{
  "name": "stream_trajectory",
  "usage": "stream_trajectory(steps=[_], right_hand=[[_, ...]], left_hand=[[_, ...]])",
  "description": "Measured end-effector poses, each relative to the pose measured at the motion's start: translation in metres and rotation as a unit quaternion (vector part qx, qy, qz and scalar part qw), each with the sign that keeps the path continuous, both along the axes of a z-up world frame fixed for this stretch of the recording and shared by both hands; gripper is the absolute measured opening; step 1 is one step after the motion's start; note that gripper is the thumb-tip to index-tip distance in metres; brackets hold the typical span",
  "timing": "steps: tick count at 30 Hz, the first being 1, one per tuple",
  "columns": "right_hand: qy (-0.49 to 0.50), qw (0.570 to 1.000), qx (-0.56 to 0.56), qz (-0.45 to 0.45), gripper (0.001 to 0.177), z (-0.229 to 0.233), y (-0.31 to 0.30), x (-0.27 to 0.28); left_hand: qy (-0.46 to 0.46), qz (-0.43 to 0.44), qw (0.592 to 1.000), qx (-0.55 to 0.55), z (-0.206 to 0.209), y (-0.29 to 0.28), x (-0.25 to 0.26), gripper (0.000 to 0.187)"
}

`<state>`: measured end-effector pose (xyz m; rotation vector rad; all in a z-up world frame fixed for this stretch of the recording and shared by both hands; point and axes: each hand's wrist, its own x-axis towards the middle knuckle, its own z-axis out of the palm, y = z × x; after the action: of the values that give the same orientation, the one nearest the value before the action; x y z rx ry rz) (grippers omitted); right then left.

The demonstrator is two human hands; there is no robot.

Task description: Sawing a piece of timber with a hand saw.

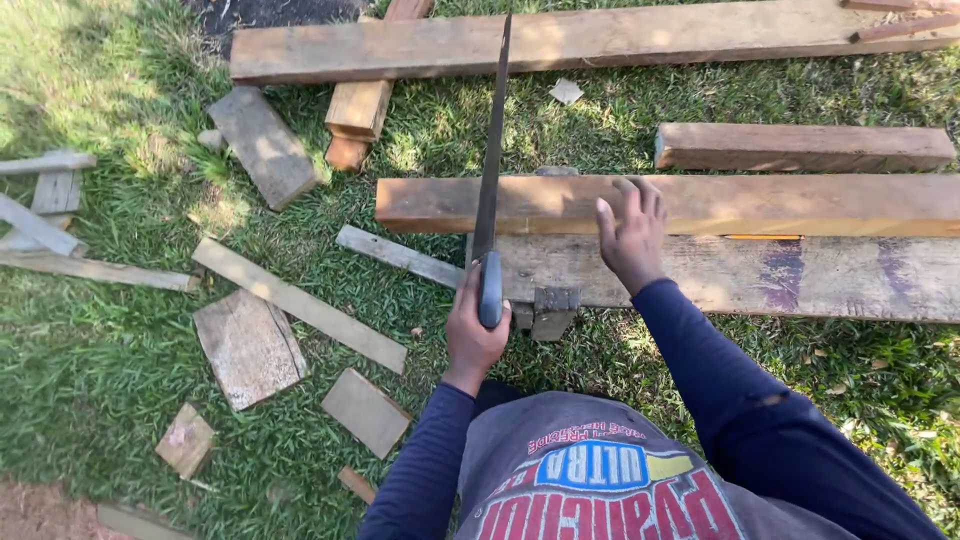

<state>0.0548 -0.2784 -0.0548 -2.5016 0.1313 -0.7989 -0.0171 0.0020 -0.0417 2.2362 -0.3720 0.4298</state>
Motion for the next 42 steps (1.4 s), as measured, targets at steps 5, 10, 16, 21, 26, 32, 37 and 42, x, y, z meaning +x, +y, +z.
stream_trajectory(steps=[5,10,16,21,26,32,37,42], right_hand=[[-0.015,0.988,-0.084,0.126,0.036,-0.002,0.039,0.072],[0.109,0.974,-0.115,0.161,0.038,-0.003,0.058,0.085],[0.083,0.974,-0.156,0.143,0.039,0.000,0.060,0.080],[0.138,0.969,-0.149,0.140,0.044,0.001,0.048,0.083],[0.222,0.911,-0.247,0.243,0.124,0.003,-0.014,0.077],[0.247,0.920,-0.279,0.118,0.125,0.005,-0.102,0.041],[0.231,0.925,-0.283,0.110,0.114,0.005,-0.108,0.037],[0.246,0.910,-0.308,0.130,0.107,0.006,-0.112,0.044]], left_hand=[[0.052,0.028,0.982,-0.181,0.010,-0.003,0.006,0.061],[0.059,0.045,0.980,-0.186,0.010,-0.003,0.009,0.058],[0.080,0.027,0.972,-0.219,0.016,0.010,0.014,0.054],[0.093,0.038,0.962,-0.252,0.009,0.013,0.016,0.052],[0.099,0.049,0.974,-0.198,0.024,0.016,0.019,0.053],[0.114,0.033,0.967,-0.226,0.017,0.023,0.026,0.051],[0.127,0.039,0.968,-0.215,0.021,0.022,0.025,0.051],[0.145,0.046,0.965,-0.214,0.020,0.022,0.024,0.051]])
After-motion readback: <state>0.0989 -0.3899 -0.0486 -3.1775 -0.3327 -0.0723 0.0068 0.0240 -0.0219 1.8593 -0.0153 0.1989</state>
